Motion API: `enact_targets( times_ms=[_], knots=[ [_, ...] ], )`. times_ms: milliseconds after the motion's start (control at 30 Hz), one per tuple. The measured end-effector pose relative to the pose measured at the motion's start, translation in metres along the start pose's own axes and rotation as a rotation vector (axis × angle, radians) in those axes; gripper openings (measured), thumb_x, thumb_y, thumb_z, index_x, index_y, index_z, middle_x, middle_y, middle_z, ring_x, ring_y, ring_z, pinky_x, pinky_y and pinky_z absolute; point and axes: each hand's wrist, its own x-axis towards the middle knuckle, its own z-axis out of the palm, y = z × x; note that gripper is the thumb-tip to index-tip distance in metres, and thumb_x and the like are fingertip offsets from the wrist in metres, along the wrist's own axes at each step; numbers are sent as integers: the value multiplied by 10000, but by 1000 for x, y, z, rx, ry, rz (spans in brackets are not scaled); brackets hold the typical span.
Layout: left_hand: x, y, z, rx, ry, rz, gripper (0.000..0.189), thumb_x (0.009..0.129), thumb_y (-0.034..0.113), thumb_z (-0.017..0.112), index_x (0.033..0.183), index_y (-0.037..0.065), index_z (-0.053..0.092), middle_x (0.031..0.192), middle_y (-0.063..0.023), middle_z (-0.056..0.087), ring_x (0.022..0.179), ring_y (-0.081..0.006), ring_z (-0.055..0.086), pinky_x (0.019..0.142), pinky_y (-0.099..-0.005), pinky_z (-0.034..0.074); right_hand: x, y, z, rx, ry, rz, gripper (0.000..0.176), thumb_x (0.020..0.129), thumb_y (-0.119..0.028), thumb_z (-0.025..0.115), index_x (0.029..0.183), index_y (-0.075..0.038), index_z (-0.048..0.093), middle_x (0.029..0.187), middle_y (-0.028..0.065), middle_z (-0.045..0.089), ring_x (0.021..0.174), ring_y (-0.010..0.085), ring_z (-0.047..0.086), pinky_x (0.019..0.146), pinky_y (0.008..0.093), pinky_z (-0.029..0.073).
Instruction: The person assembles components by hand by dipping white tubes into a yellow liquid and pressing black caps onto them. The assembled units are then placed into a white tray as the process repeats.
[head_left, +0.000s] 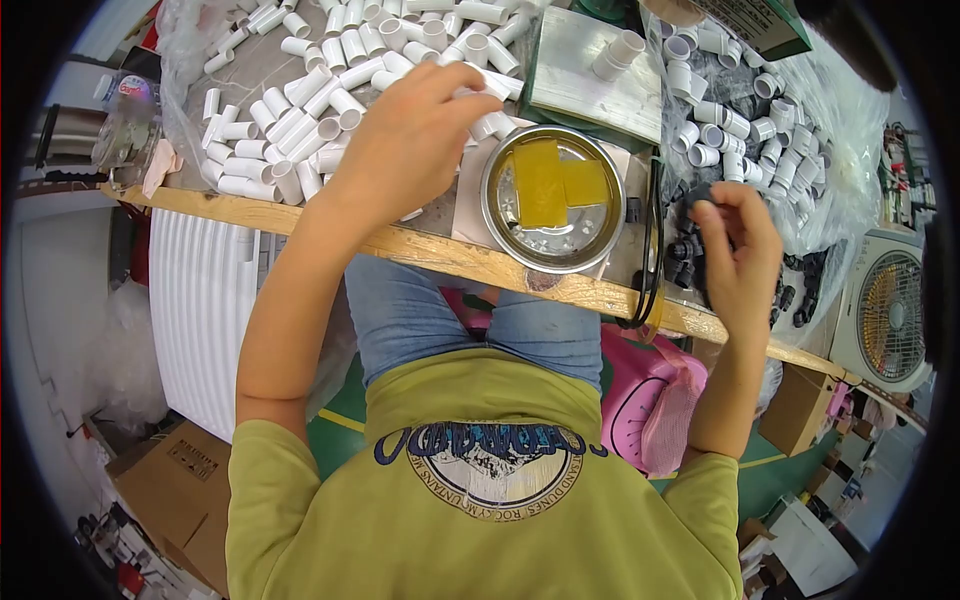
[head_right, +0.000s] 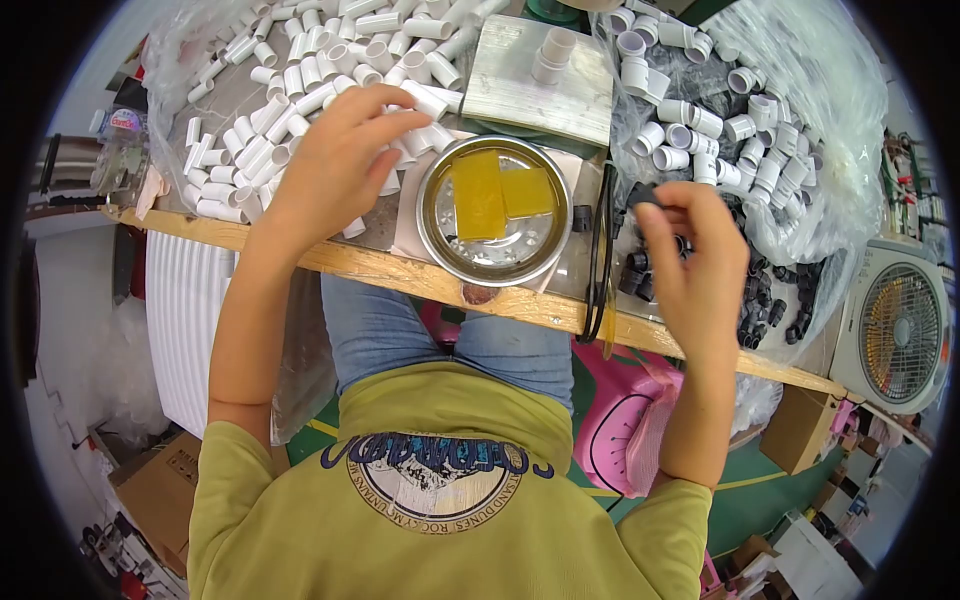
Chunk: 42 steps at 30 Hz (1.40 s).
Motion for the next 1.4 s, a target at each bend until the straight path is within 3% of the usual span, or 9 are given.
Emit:
enact_targets(
  times_ms=[167,300,533,667,867,1033,1167,1300,1400],
  knots=[
    [2,-6,-5,170,-210,-93,300,709,-58,650,995,31,663,989,-75,593,947,-271,553,841,-361,472,12,-29,39,-133,-102,-419,157,788,-3,691,921,11,608,902,132,634,839,305,638,744,355,514],
    [-13,-8,-14,6,-83,-114,334,711,-7,704,1041,38,675,898,-72,558,853,-253,539,763,-345,461,17,-34,69,-260,-138,-570,176,751,-32,681,913,-35,612,996,90,599,947,283,590,843,388,452],
    [-30,23,-23,-543,58,-455,330,738,12,740,1062,30,680,858,2,547,801,-110,537,671,-241,416,27,-35,96,-508,-231,-609,156,752,-72,629,906,-59,606,1017,74,581,1005,247,542,916,387,390],
    [-35,41,-14,-893,61,-650,298,795,2,722,1079,13,632,931,10,601,852,-58,561,689,-193,414,26,-42,84,-157,-181,-428,136,785,-37,647,919,-20,639,1044,100,600,1011,251,566,915,358,414],
    [-38,64,20,-845,226,-455,285,743,17,765,990,12,622,863,-59,668,763,-109,619,670,-247,486,-4,-42,80,834,-126,43,134,873,-10,638,992,42,672,1047,110,628,996,190,583,871,296,447],
    [-35,78,29,-569,362,-133,301,723,58,799,971,-2,640,807,-102,675,663,-160,654,621,-262,522,-19,-46,59,595,-86,-89,126,829,-14,670,948,25,678,997,120,642,916,223,609,802,307,477],
    [-26,84,8,-1614,-344,-746,207,838,102,720,989,-6,629,871,-105,709,590,-100,618,507,-211,457,-12,-37,38,191,-114,-455,155,750,-22,717,901,-8,684,970,119,646,850,280,624,725,348,498],
    [-25,74,2,-1805,-881,-580,252,930,218,612,1054,-1,623,888,-112,711,540,-58,574,473,-183,396,1,-30,13,439,-495,-407,127,769,-68,713,885,-19,693,979,117,654,835,263,631,733,351,501],
    [-21,84,-1,-1643,-636,-660,278,926,214,607,1052,-33,637,899,-122,704,575,-50,561,505,-178,417,25,-12,-5,156,-396,-194,137,801,-79,668,931,-38,683,985,107,655,851,254,635,740,352,509]
  ],
)
